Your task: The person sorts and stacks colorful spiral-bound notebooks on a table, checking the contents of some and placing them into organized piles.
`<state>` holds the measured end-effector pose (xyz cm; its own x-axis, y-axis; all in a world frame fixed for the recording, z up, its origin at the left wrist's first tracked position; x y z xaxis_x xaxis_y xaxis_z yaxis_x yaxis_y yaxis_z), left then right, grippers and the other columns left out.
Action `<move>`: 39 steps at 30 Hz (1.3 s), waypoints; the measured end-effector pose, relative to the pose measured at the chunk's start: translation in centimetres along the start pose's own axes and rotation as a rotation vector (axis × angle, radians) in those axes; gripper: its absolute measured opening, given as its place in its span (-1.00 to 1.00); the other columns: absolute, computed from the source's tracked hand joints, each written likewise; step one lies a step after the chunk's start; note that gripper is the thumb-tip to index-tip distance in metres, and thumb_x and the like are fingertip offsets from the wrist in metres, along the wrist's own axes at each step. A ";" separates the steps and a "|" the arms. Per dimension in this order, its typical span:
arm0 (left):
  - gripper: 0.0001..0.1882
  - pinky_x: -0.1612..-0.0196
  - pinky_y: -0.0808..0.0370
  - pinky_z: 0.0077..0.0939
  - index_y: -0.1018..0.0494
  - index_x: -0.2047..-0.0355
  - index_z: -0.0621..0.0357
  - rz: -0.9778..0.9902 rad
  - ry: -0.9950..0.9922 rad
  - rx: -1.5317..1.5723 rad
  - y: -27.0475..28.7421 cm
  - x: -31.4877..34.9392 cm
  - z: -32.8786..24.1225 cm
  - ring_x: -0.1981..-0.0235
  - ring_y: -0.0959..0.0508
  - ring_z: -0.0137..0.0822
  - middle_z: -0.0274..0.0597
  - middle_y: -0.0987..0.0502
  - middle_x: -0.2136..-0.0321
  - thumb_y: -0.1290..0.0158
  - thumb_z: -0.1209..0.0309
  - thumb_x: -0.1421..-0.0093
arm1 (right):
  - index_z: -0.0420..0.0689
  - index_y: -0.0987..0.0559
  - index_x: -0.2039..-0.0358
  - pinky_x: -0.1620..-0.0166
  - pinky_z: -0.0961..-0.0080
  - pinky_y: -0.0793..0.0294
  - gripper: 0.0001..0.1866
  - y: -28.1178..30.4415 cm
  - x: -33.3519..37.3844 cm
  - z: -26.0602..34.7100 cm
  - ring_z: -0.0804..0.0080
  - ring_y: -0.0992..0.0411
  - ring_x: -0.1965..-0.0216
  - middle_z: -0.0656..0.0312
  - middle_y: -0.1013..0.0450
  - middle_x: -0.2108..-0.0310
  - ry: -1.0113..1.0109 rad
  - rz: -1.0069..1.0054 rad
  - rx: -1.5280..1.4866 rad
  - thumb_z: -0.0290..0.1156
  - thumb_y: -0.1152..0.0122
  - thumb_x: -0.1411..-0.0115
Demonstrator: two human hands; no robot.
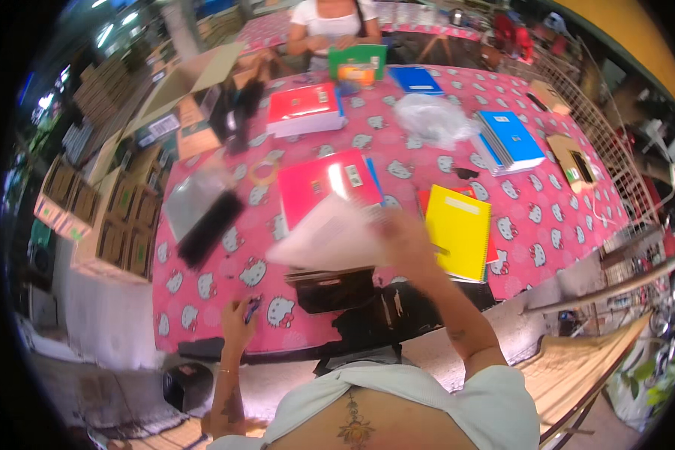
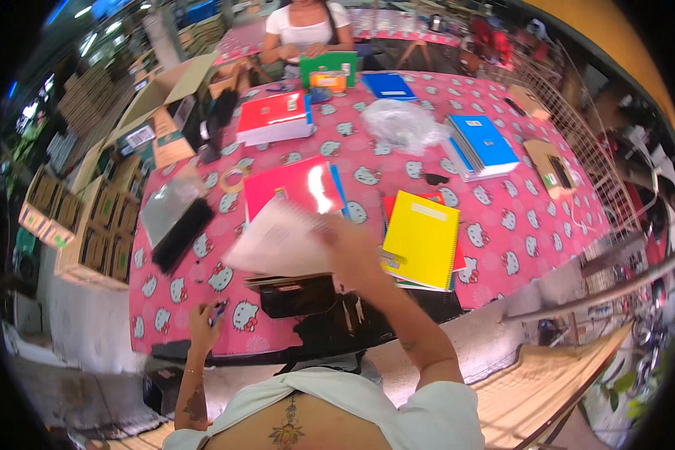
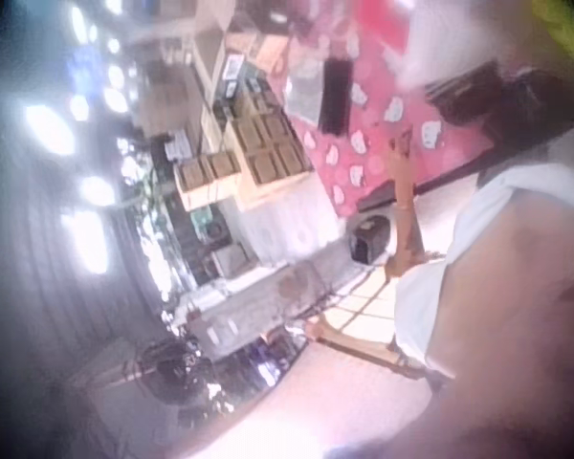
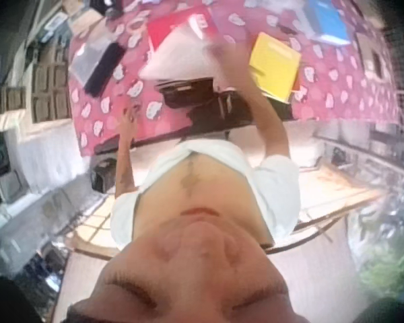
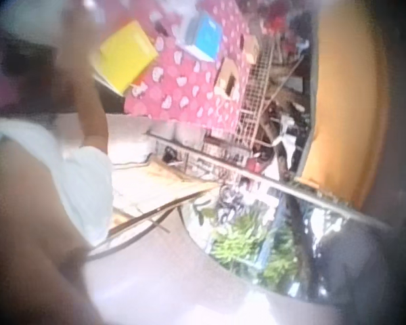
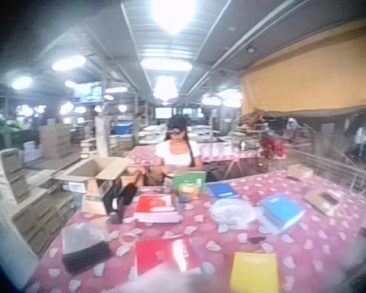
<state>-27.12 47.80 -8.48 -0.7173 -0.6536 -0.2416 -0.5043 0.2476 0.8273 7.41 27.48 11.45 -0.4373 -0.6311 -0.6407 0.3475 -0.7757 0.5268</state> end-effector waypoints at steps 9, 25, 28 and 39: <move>-0.66 -0.01 -0.45 -0.23 -0.50 0.08 0.19 -0.076 -0.493 0.079 -1.0 -22.8 -16.0 0.04 -0.51 0.01 0.01 -0.55 0.16 -0.18 0.36 -0.14 | -0.25 -0.58 0.21 0.27 0.52 -0.39 -0.80 25.2 -0.2 -7.3 0.47 -0.44 0.40 0.22 -0.54 0.38 -0.233 -0.438 0.034 -0.45 -0.17 -0.18; -0.75 0.28 -0.55 -0.29 -0.53 0.13 0.20 0.372 -0.499 0.216 -11.6 -26.1 -16.7 0.43 -0.63 -0.06 -0.04 -0.60 0.44 -0.12 0.37 -0.21 | -0.09 -0.53 -0.03 -0.21 0.10 -0.30 -0.58 -5.5 7.0 -21.0 0.02 -0.30 -0.19 -0.01 -0.38 -0.10 -0.293 0.230 -0.080 -0.45 -0.15 -0.11; -0.79 0.36 -0.52 -0.33 -0.56 0.15 0.15 0.336 -0.462 0.215 -11.3 -26.8 -15.4 0.46 -0.63 -0.09 -0.02 -0.59 0.52 -0.11 0.36 -0.24 | -0.20 -0.50 -0.06 -0.11 0.25 -0.38 -0.54 -10.5 7.6 -21.7 -0.01 -0.39 -0.05 -0.08 -0.42 0.01 -0.687 0.109 -0.507 -0.40 -0.15 -0.12; -0.80 0.44 -0.44 -0.26 -0.53 0.15 0.12 0.157 -0.302 0.203 -11.3 -26.9 -13.8 0.50 -0.59 -0.01 0.06 -0.54 0.53 -0.10 0.33 -0.26 | -0.20 -0.49 -0.08 -0.05 0.13 -0.35 -0.48 -10.0 2.8 -14.4 -0.02 -0.35 0.01 -0.05 -0.38 0.06 -0.316 0.160 0.427 -0.26 -0.15 -0.10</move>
Point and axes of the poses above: each hand's wrist, its own x-axis away from the middle knuckle, its own y-axis out of the back of the hand, z = x × y, the point moved 9 cm from there along -x, towards the middle knuckle
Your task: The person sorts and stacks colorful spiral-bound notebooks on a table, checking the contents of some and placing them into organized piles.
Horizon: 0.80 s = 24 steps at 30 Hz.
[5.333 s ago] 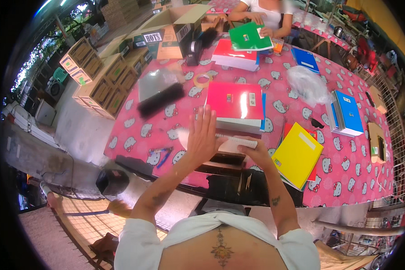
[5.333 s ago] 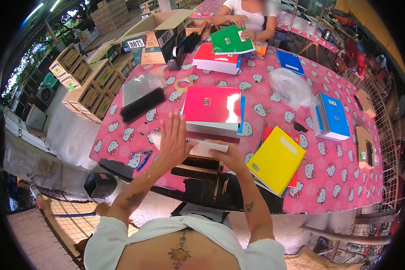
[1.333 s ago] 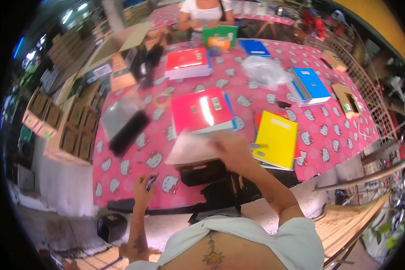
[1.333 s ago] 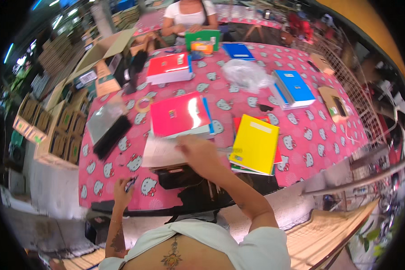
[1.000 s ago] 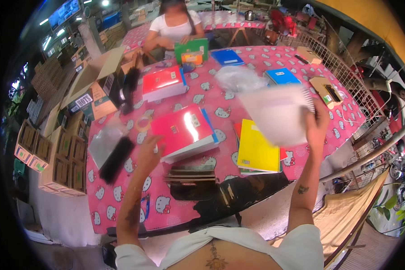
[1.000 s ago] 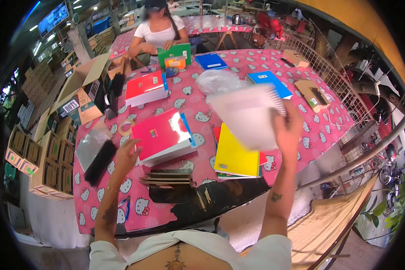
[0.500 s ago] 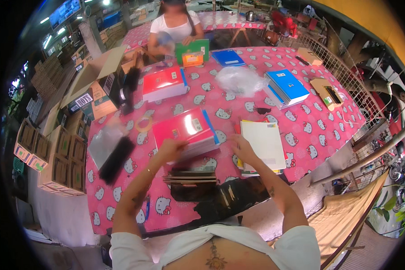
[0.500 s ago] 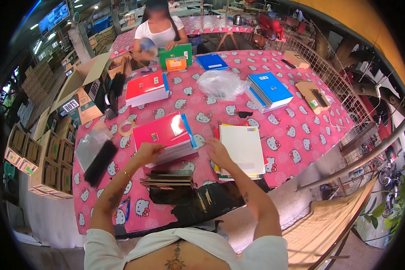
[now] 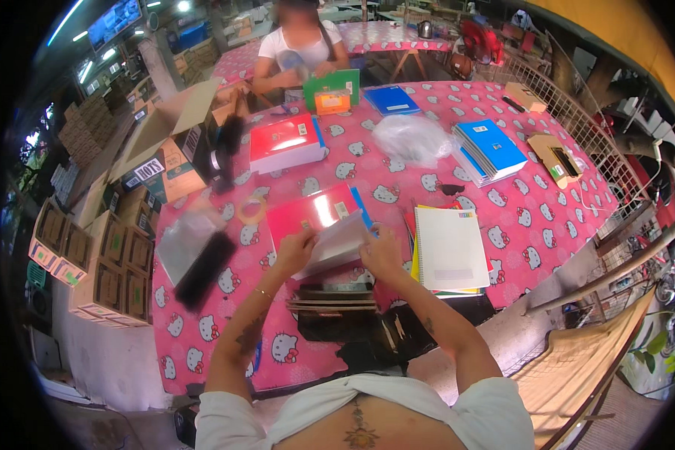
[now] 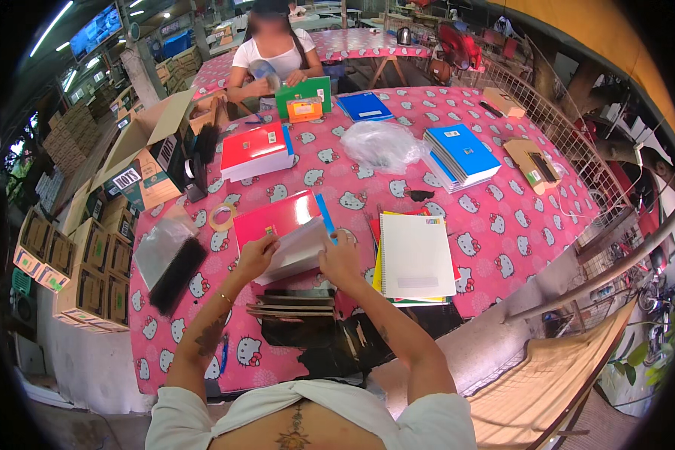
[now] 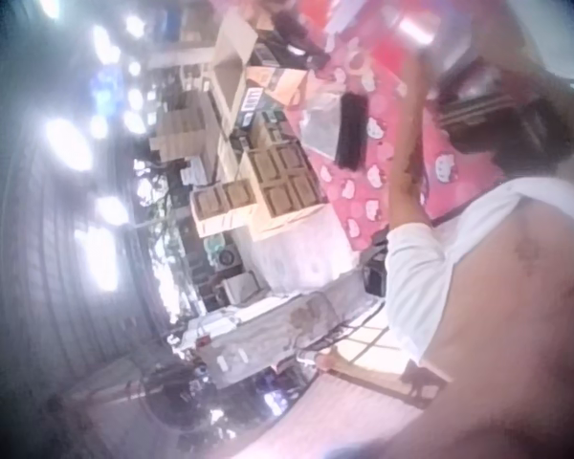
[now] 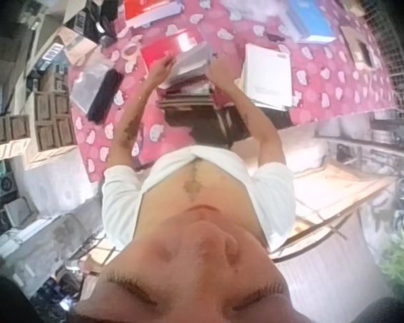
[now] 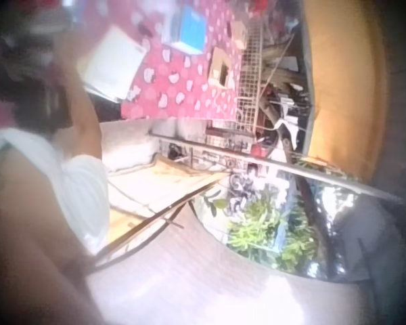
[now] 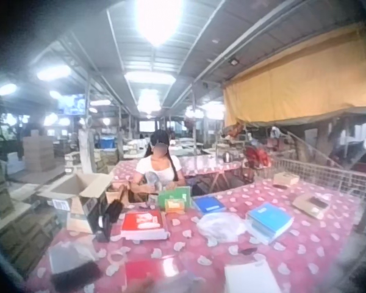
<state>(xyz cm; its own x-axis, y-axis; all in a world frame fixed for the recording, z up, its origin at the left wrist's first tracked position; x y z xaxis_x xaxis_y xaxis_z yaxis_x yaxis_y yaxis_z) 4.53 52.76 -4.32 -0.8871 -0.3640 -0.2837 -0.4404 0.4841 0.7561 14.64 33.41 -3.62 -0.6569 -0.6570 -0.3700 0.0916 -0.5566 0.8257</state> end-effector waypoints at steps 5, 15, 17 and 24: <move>-0.77 0.41 -0.44 -0.19 -0.51 0.15 0.18 -0.045 0.018 0.022 0.0 0.2 0.1 0.46 -0.59 0.04 0.09 -0.55 0.50 -0.07 0.31 -0.29 | -0.21 -0.47 -0.09 -0.06 0.06 -0.37 -0.43 -2.2 -2.2 -1.8 -0.04 -0.33 -0.07 -0.06 -0.35 -0.02 -0.121 0.071 -0.295 -0.16 -0.18 -0.12; -0.76 0.39 -0.42 -0.33 -0.49 0.13 0.22 -0.112 0.093 0.183 0.4 0.0 1.6 0.54 -0.49 -0.25 0.02 -0.47 0.57 -0.05 0.33 -0.31 | -0.20 -0.40 -0.18 -0.04 0.15 -0.43 -0.31 -2.7 -3.1 -2.7 0.00 -0.42 0.07 -0.16 -0.33 -0.07 -0.234 -0.006 -0.318 0.03 -0.17 -0.18; -0.76 0.34 -0.44 -0.37 -0.49 0.12 0.24 -0.201 0.064 0.278 1.6 1.2 3.8 0.50 -0.49 -0.30 -0.03 -0.49 0.55 -0.04 0.35 -0.31 | -0.23 -0.44 -0.13 -0.03 0.11 -0.45 -0.32 -4.0 -4.3 -1.0 0.04 -0.41 0.03 -0.07 -0.36 -0.04 -0.389 0.136 -0.693 0.05 -0.18 -0.18; -0.68 0.14 -0.47 -0.40 -0.50 0.10 0.28 0.000 0.155 0.110 -1.5 1.0 0.9 0.22 -0.60 -0.15 -0.01 -0.61 0.25 -0.11 0.28 -0.26 | -0.10 -0.45 -0.09 -0.08 -0.12 -0.46 -0.46 -7.6 -6.3 -3.0 0.14 -0.44 -0.02 0.12 -0.48 0.05 -0.910 0.599 -1.576 -0.11 -0.27 -0.16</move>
Point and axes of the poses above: each hand's wrist, its own x-axis away from the middle knuckle, its own y-axis out of the back of the hand, z = x × y, the point moved 9 cm from there along -x, towards the middle knuckle
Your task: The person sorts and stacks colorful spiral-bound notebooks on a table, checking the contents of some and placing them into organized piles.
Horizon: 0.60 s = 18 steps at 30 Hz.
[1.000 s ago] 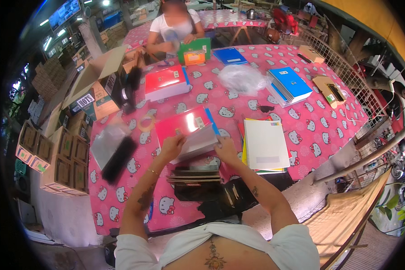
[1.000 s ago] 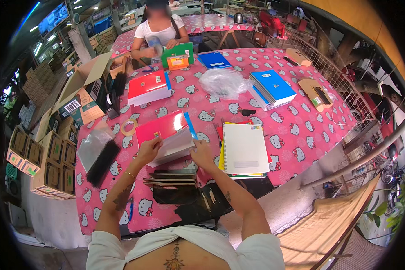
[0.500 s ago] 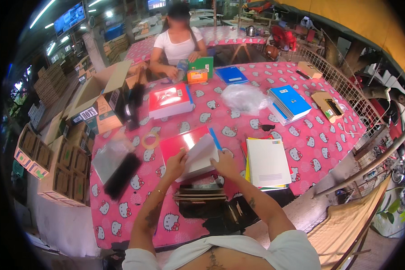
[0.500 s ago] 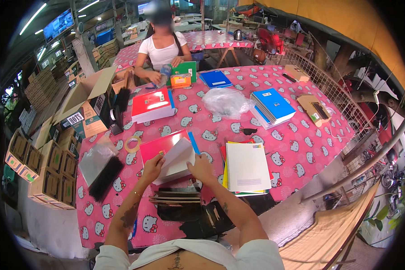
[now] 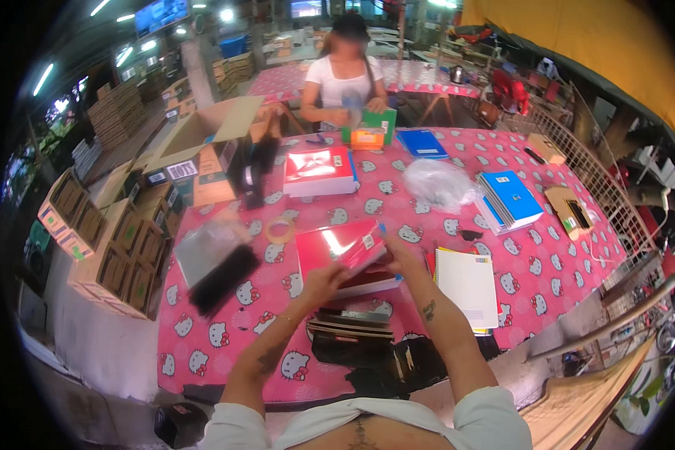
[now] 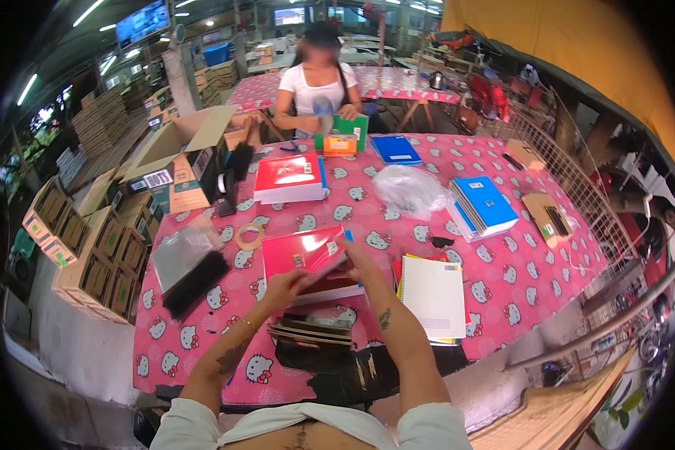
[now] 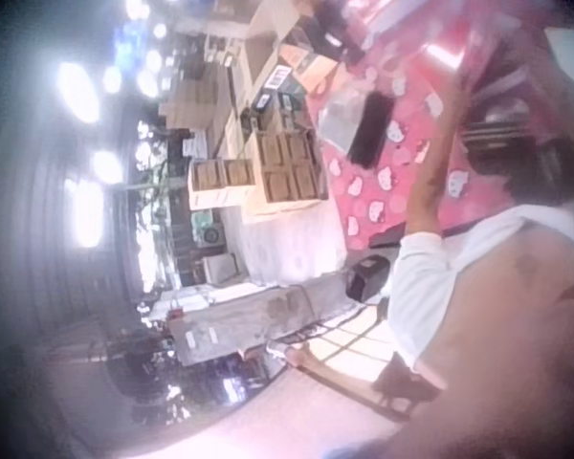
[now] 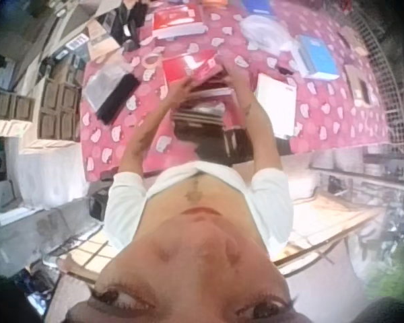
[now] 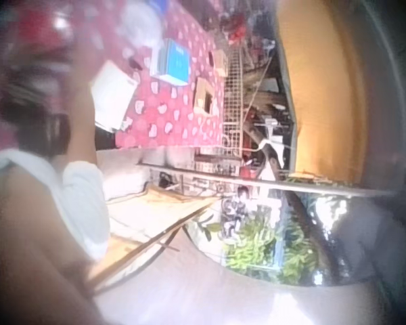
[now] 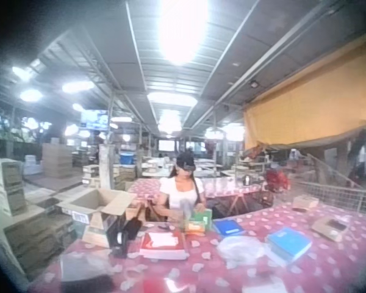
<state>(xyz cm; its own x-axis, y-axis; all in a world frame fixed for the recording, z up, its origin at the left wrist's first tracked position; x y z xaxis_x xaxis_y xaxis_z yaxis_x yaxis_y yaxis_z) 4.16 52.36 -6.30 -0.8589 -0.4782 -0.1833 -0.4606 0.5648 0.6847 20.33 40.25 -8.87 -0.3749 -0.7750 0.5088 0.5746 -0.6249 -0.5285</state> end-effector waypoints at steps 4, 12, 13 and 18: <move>-0.55 -0.13 -0.41 -0.26 -0.47 -0.03 0.23 -0.093 -0.320 0.032 3.5 3.4 -2.1 -0.03 -0.52 -0.12 -0.07 -0.55 0.02 -0.19 0.28 -0.17 | -0.20 -0.37 -0.19 -0.19 0.33 -0.31 -0.41 -9.2 4.6 3.0 0.34 -0.34 -0.14 0.18 -0.40 -0.11 0.447 0.293 0.609 -0.43 -0.27 -0.13; -0.67 0.01 -0.54 -0.39 -0.50 0.07 0.23 -0.017 0.096 1.391 14.5 6.5 -4.9 0.12 -0.60 -0.31 -0.19 -0.60 0.16 -0.12 0.59 -0.10 | -0.18 -0.42 -0.13 -0.06 0.52 -0.37 -0.52 -7.8 20.3 4.0 0.55 -0.35 -0.03 0.27 -0.41 -0.01 0.721 0.316 0.705 -0.62 -0.23 -0.17; -0.71 0.09 -0.54 -0.47 -0.52 0.08 0.22 -0.122 0.020 1.251 15.0 7.3 -4.8 0.22 -0.60 -0.43 -0.33 -0.61 0.24 -0.12 0.56 -0.15 | -0.19 -0.43 -0.11 -0.05 0.51 -0.38 -0.53 -6.1 20.2 2.9 0.54 -0.37 -0.01 0.27 -0.41 0.00 0.697 0.188 0.646 -0.64 -0.23 -0.17; -0.77 0.12 -0.50 -0.54 -0.54 0.10 0.19 -0.057 0.011 0.683 10.3 10.5 -6.0 0.20 -0.53 -0.55 -0.45 -0.59 0.24 -0.14 0.50 -0.22 | -0.22 -0.45 -0.03 0.02 0.45 -0.45 -0.65 1.2 19.0 -6.2 0.49 -0.44 0.08 0.24 -0.48 0.07 0.655 0.039 0.477 -0.59 -0.21 -0.22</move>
Point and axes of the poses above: each hand's wrist, its own x-axis away from the middle knuckle, its own y-axis out of the back of the hand, z = x × y, the point moved 9 cm from there along -x, towards the middle knuckle
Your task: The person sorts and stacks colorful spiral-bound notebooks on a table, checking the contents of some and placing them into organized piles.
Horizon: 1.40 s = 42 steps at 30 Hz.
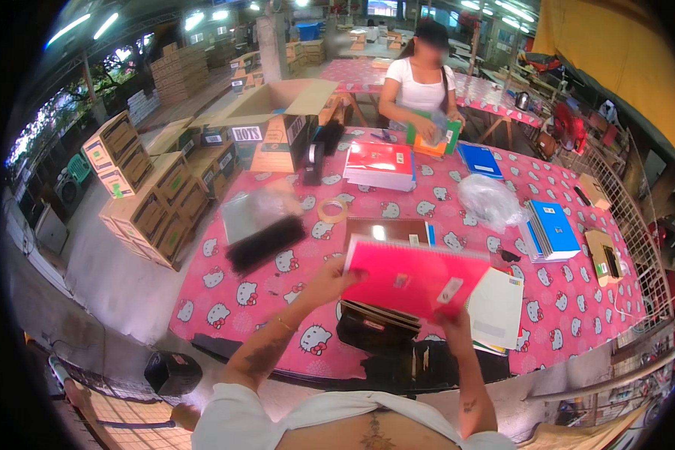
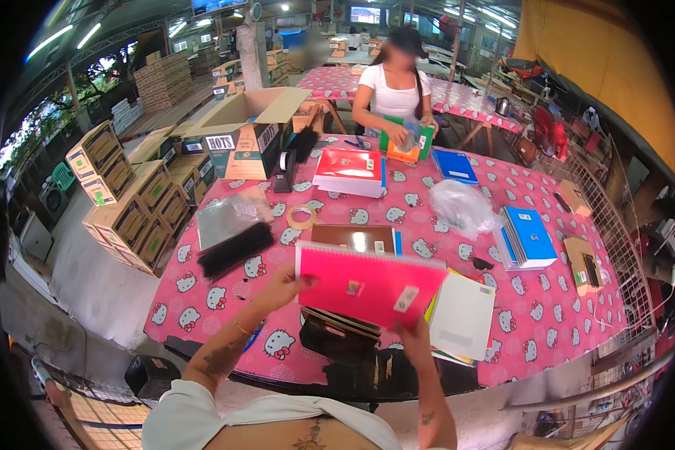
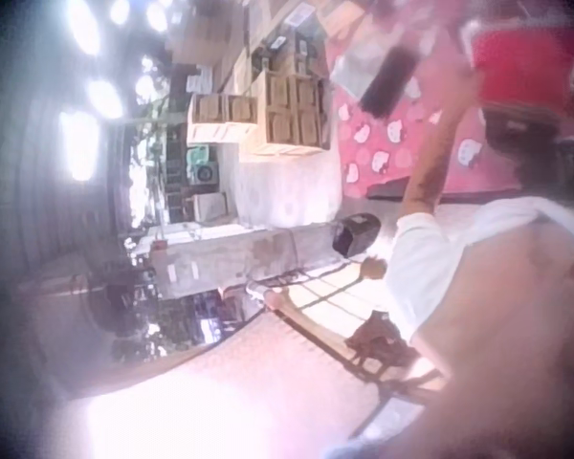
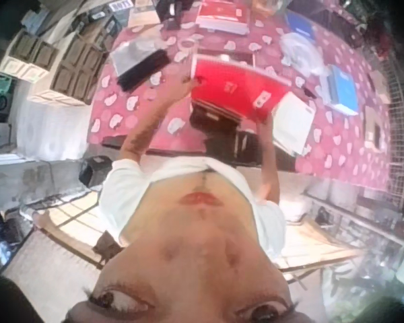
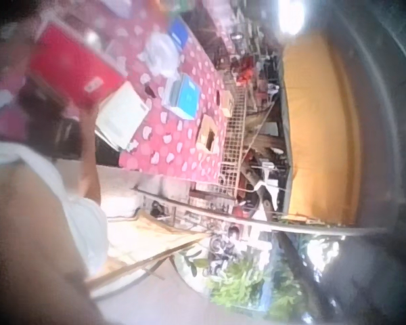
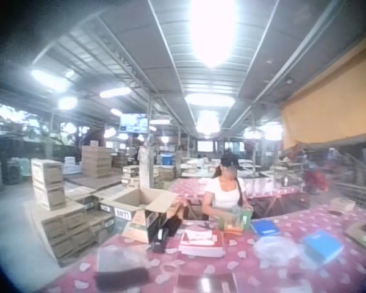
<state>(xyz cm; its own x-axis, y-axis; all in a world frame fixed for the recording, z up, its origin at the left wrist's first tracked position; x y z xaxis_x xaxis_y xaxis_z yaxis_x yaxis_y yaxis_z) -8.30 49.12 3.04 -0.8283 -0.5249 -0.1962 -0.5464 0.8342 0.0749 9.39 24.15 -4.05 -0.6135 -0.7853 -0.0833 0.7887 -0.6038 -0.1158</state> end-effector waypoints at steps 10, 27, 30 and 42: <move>-0.79 0.11 -0.53 -0.52 -0.55 0.10 0.18 0.196 0.039 0.108 -1.6 2.8 -2.4 0.21 -0.54 -0.55 -0.46 -0.58 0.26 -0.12 0.52 -0.25 | -0.24 -0.49 0.06 0.06 0.45 -0.48 -0.75 -0.3 3.1 -1.0 0.44 -0.49 0.13 0.22 -0.52 0.17 0.192 -0.062 0.106 -0.65 -0.17 -0.24; -0.79 0.21 -0.54 -0.55 -0.57 0.11 0.19 0.268 0.095 0.085 -2.7 2.7 -1.3 0.24 -0.56 -0.53 -0.40 -0.60 0.27 -0.16 0.48 -0.24 | -0.20 -0.53 0.09 0.03 0.50 -0.47 -0.75 0.4 3.8 -2.2 0.48 -0.50 0.11 0.28 -0.53 0.18 0.111 -0.057 0.141 -0.61 -0.26 -0.21; -0.81 0.18 -0.52 -0.53 -0.58 0.15 0.20 0.307 0.212 0.003 -2.5 1.7 0.8 0.23 -0.55 -0.53 -0.41 -0.59 0.29 -0.15 0.42 -0.26 | -0.18 -0.52 0.10 0.04 0.49 -0.47 -0.72 0.1 3.7 -4.5 0.47 -0.49 0.13 0.29 -0.52 0.18 0.046 0.005 0.043 -0.64 -0.27 -0.17; -0.49 -0.01 -0.43 -0.45 -0.39 -0.09 0.21 -0.077 0.119 0.287 1.9 6.6 13.6 0.10 -0.50 -0.42 -0.29 -0.54 0.13 -0.12 0.60 -0.07 | -0.17 -0.43 -0.02 -0.11 0.40 -0.37 -0.46 -4.6 3.4 -9.6 0.39 -0.41 -0.03 0.19 -0.49 0.06 0.044 -0.315 0.015 -0.58 -0.44 -0.03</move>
<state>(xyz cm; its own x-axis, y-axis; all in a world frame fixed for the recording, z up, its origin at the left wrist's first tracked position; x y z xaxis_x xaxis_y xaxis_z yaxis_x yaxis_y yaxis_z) -13.10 49.57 -11.42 -0.8038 -0.5903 -0.0735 -0.5647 0.7961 -0.2177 3.27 25.60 -13.28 -0.8287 -0.5528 -0.0883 0.5598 -0.8188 -0.1276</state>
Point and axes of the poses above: each hand's wrist, its own x-axis away from the middle knuckle, its own y-axis out of the back of the hand, z = x × y, the point moved 9 cm from there along -x, towards the middle knuckle
